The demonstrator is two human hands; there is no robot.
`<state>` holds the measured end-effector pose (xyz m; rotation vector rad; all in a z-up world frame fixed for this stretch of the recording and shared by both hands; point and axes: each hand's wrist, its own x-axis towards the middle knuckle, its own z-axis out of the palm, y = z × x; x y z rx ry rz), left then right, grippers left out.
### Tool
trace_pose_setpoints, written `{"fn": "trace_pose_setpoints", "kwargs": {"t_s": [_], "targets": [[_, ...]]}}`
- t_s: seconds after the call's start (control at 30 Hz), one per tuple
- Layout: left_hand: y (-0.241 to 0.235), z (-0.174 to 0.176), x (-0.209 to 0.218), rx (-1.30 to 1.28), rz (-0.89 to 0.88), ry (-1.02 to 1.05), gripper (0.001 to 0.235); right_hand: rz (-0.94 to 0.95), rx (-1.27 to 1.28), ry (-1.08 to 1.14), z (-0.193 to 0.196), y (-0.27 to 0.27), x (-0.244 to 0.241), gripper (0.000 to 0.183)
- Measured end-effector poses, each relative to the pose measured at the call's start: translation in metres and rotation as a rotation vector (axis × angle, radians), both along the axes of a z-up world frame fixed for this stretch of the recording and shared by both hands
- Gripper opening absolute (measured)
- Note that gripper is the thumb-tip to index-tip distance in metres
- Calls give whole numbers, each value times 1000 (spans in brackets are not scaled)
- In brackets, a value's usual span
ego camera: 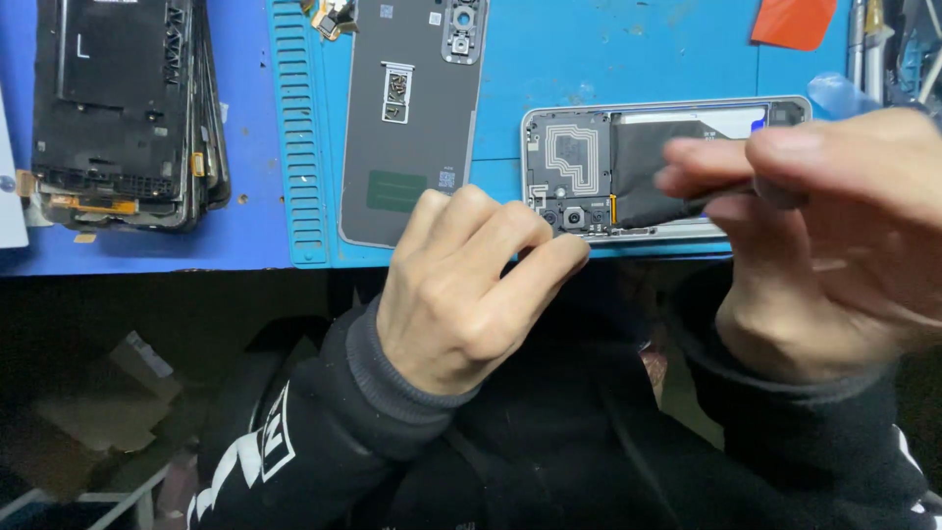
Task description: Disassembling a smartphone to remove internal components on a repair workbench.
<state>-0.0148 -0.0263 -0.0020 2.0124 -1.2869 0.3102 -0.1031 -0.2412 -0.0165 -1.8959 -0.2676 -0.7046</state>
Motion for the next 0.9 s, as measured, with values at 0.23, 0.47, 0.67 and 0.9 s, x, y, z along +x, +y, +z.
{"fn": "trace_pose_setpoints", "kwargs": {"t_s": [0.23,0.47,0.67,0.9], "targets": [[-2,-12,-4,45,17,-17,21,-75,106,-51,-12,-11,1,27],[-9,-1,-1,27,22,-125,24,-63,-79,-11,0,-10,-1,23],[-9,-1,-1,44,8,-144,25,-64,-17,-20,-20,-19,-9,25],[-6,-10,-3,41,-6,-128,25,-26,-3,37,-9,-10,-8,24]]}}
